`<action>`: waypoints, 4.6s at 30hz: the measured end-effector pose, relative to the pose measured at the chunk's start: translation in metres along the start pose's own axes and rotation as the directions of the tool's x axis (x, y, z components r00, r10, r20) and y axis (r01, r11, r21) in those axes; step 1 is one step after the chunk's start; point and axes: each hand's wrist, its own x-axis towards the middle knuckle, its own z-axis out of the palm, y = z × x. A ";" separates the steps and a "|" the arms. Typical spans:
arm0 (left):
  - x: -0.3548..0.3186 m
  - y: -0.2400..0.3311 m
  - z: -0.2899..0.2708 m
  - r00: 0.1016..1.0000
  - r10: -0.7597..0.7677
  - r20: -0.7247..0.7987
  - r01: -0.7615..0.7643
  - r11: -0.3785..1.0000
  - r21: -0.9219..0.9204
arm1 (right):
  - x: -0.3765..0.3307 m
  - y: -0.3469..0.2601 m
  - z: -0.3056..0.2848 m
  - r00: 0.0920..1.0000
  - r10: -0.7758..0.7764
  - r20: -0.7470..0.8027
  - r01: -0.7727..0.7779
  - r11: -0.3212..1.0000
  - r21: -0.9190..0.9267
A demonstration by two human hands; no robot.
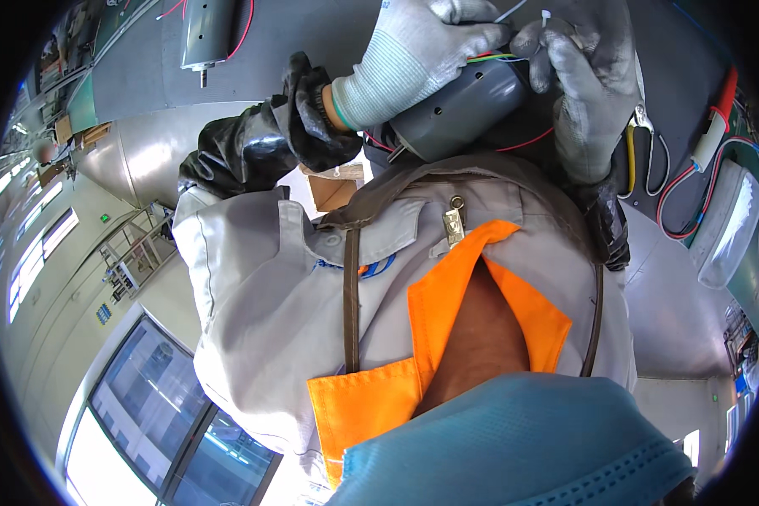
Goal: Connecting and organizing electrical wires onto small cylindrical motors at a manual assembly workbench.
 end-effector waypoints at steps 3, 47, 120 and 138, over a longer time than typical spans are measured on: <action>0.004 -0.004 -0.003 0.997 0.016 0.077 -0.008 0.995 -0.099 | 0.002 -0.002 0.005 1.000 -0.015 -0.012 0.015 0.998 0.055; 0.001 0.001 0.003 0.579 0.649 0.494 -0.623 -0.039 0.781 | 0.026 -0.027 -0.037 0.976 0.215 0.034 -0.217 0.952 0.217; -0.027 0.033 -0.050 0.910 -0.176 0.374 0.010 0.913 0.407 | -0.074 -0.061 -0.053 0.903 0.192 0.384 0.338 0.232 -0.912; -0.007 0.020 -0.049 0.497 0.551 0.670 -0.848 0.143 0.510 | -0.081 -0.050 -0.067 0.938 0.012 0.347 0.339 0.191 -0.921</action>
